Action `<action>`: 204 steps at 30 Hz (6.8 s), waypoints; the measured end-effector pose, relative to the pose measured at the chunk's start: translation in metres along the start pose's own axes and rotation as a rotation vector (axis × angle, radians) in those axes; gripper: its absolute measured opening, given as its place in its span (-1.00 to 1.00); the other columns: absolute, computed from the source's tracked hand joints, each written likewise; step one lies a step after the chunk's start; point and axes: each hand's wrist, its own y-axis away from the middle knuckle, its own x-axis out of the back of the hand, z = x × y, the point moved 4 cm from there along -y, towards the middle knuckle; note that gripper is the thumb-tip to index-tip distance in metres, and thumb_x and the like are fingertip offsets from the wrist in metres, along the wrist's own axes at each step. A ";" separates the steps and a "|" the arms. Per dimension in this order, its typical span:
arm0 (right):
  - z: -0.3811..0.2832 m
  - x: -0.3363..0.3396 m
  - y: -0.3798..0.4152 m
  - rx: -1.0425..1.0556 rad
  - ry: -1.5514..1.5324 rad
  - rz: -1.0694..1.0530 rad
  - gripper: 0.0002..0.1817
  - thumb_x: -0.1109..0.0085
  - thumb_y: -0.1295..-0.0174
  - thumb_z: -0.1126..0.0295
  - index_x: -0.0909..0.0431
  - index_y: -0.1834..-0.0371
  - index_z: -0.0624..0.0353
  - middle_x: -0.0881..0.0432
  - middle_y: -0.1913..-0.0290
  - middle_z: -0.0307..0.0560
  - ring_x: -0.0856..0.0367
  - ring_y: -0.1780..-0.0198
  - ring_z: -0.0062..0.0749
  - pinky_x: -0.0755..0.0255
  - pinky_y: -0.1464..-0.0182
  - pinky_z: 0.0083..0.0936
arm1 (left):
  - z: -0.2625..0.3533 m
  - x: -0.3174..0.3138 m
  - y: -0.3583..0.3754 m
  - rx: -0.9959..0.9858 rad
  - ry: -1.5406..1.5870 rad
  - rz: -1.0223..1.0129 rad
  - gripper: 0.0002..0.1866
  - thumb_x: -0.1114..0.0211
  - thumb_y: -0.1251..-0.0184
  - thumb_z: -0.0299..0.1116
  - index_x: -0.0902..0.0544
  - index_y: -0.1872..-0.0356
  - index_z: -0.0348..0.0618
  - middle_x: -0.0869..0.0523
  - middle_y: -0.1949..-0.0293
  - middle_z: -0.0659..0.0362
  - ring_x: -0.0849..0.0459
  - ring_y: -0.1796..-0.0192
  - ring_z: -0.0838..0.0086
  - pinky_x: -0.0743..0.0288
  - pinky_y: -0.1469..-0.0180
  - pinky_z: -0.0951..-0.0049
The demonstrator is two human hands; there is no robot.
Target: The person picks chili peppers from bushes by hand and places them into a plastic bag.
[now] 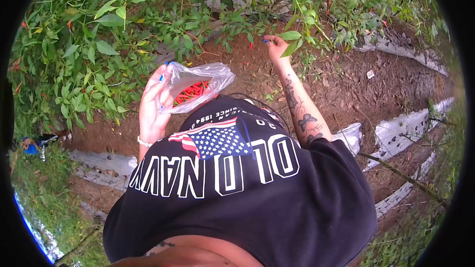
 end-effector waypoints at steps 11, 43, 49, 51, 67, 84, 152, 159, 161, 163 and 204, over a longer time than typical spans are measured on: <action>0.050 -0.061 -0.040 -0.324 -0.291 -0.095 -0.79 -0.01 -0.14 0.35 -0.49 0.15 0.10 -0.48 0.58 -0.33 -0.16 0.77 -0.67 0.01 0.73 -0.67 | -0.011 -0.002 0.009 -0.001 -0.024 0.095 -0.65 -0.04 -0.18 -0.53 -0.35 -0.03 -0.21 -0.55 0.04 0.13 -0.48 0.46 0.74 -0.08 0.71 0.74; -0.012 0.002 -0.002 0.051 0.299 -0.157 -0.75 0.02 -0.06 0.53 -0.48 0.16 0.26 -0.56 0.42 -0.24 -0.38 0.53 -0.67 -0.28 0.42 -0.70 | 0.007 -0.004 0.028 -0.341 -0.141 0.066 -0.54 0.05 -0.11 -0.65 -0.31 -0.12 -0.32 -0.45 -0.09 0.03 -0.22 0.68 0.83 -0.11 0.67 0.82; -0.147 -0.059 0.092 0.023 -0.508 -0.830 -0.76 0.21 -0.07 0.65 -0.42 0.24 0.22 -0.49 0.28 -0.20 -0.46 0.27 -0.56 -0.34 0.18 -0.65 | 0.001 -0.028 0.027 -0.346 -0.184 -0.043 -0.50 0.10 -0.14 -0.64 -0.24 -0.19 -0.32 -0.41 -0.15 0.11 -0.20 0.62 0.86 -0.07 0.63 0.83; -0.196 -0.069 0.128 0.787 -0.343 -0.888 -0.78 0.21 0.00 0.70 -0.42 0.35 0.23 -0.48 0.29 -0.13 -0.46 0.20 -0.43 -0.32 0.10 -0.57 | 0.001 -0.029 0.025 -0.340 -0.211 -0.037 -0.51 0.10 -0.19 -0.58 -0.22 -0.21 -0.31 -0.39 -0.17 0.14 -0.17 0.62 0.85 -0.05 0.62 0.82; -0.175 -0.145 0.166 1.053 0.428 -0.938 -0.81 0.07 -0.02 0.49 -0.31 0.28 0.28 -0.46 0.29 0.15 -0.48 0.15 0.02 -0.38 0.14 -0.26 | 0.025 -0.013 0.033 -0.522 -0.097 0.040 -0.51 0.13 -0.22 -0.57 -0.20 -0.23 -0.26 -0.29 -0.23 0.10 -0.17 0.62 0.79 -0.08 0.59 0.79; -0.456 -0.058 0.124 1.248 0.174 -0.526 -0.80 -0.01 -0.09 0.58 -0.47 0.19 0.27 -0.58 0.32 -0.18 -0.53 0.25 -0.51 -0.39 0.18 -0.59 | 0.051 0.021 0.039 -0.533 -0.002 -0.056 -0.52 0.10 -0.20 -0.56 -0.21 -0.21 -0.25 -0.28 -0.23 0.05 -0.17 0.67 0.78 -0.09 0.64 0.78; -0.513 -0.101 0.003 0.534 -0.094 -0.907 -0.72 0.06 -0.19 0.53 -0.29 0.05 0.44 -0.53 0.14 0.12 -0.57 0.14 -0.35 -0.49 0.05 -0.60 | 0.060 0.052 0.051 -0.481 -0.051 -0.032 -0.58 0.08 -0.23 -0.54 -0.29 -0.16 -0.33 -0.37 -0.17 -0.02 -0.18 0.66 0.80 -0.06 0.64 0.80; -0.521 -0.091 0.015 1.179 0.628 -0.112 -0.75 0.03 -0.10 0.55 -0.45 0.12 0.22 -0.56 0.19 -0.12 -0.57 0.18 -0.47 -0.46 0.15 -0.56 | 0.060 0.057 0.050 -0.472 -0.039 -0.014 -0.57 0.08 -0.22 -0.56 -0.30 -0.15 -0.32 -0.38 -0.16 -0.02 -0.18 0.67 0.80 -0.06 0.65 0.80; -0.525 -0.085 0.053 1.621 0.419 0.210 -0.77 0.04 0.01 0.53 -0.50 0.25 0.20 -0.56 0.32 -0.06 -0.57 0.26 -0.24 -0.43 0.15 -0.41 | 0.059 0.060 0.050 -0.468 -0.039 -0.021 -0.56 0.08 -0.19 -0.58 -0.30 -0.15 -0.33 -0.38 -0.16 -0.02 -0.18 0.68 0.80 -0.06 0.65 0.81; -0.522 -0.097 0.090 1.599 0.315 0.040 -0.80 0.13 0.04 0.57 -0.53 0.40 0.25 -0.55 0.37 0.02 -0.55 0.26 -0.15 -0.41 0.14 -0.37 | 0.060 0.065 0.049 -0.471 -0.023 -0.012 -0.55 0.09 -0.17 -0.60 -0.30 -0.15 -0.33 -0.37 -0.16 -0.02 -0.19 0.68 0.80 -0.06 0.64 0.81; -0.563 -0.276 -0.019 1.223 0.938 -0.298 -0.59 0.01 -0.01 0.39 -0.26 0.09 0.43 -0.49 0.21 0.39 -0.47 0.11 0.15 -0.37 0.08 -0.22 | 0.080 0.119 0.051 -0.500 0.086 0.042 -0.57 0.10 -0.16 -0.57 -0.33 -0.12 -0.32 -0.37 -0.16 -0.03 -0.20 0.67 0.80 -0.07 0.62 0.80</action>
